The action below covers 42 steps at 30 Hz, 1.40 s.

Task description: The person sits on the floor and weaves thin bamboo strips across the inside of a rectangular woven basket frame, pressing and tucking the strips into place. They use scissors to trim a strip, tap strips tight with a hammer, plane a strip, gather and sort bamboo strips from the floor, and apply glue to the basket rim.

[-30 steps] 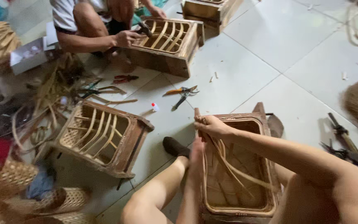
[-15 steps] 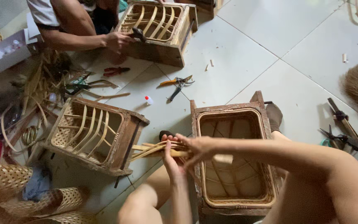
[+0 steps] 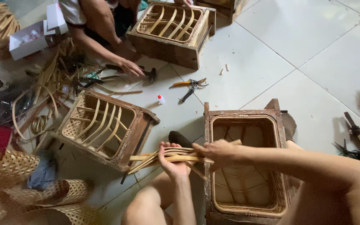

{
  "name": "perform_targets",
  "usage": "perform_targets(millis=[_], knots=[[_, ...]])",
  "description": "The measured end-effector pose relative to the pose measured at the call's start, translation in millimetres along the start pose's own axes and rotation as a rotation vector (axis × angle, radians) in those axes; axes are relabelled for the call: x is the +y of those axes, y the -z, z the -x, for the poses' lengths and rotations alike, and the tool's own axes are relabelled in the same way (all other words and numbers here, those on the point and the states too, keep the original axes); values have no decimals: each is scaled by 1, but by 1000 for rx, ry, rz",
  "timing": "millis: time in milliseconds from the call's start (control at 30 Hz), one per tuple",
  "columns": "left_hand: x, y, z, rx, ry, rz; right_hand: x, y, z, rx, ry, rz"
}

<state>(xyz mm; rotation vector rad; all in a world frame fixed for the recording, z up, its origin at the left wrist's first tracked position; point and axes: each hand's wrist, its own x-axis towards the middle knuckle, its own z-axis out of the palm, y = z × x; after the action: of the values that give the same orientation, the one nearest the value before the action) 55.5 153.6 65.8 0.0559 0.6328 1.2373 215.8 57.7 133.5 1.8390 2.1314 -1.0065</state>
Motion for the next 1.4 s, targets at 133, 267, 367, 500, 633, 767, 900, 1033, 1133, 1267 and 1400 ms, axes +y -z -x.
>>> perform_targets(millis=[133, 267, 367, 500, 633, 767, 900, 1033, 1133, 1267, 1400], knots=[[15, -3, 2, -42, -62, 28, 23, 2, -4, 375, 352, 152], [15, -1, 5, -126, 31, 84, 41, 5, -10, 309, 365, 31], [12, -3, 5, -172, 152, 141, 43, 7, -7, 271, 365, -21], [9, -8, 6, -140, 149, 155, 38, -10, -6, 52, 264, -640], [10, -13, 12, -196, 89, 70, 56, -25, -29, 166, 328, -182], [8, -16, 20, -238, 80, -4, 87, -22, -52, 475, 337, -244], [9, -22, 24, -458, 152, 78, 84, -18, -48, 504, 560, -496], [20, -27, 29, -476, 111, 126, 84, 21, -25, 489, 298, -259], [20, -30, 32, -335, 45, -31, 84, 55, 0, 607, -7, -201], [5, -28, 32, -113, -48, -435, 28, 49, 17, 914, 528, -27], [0, -18, 25, -99, -7, -168, -32, 16, 23, 166, 221, -547]])
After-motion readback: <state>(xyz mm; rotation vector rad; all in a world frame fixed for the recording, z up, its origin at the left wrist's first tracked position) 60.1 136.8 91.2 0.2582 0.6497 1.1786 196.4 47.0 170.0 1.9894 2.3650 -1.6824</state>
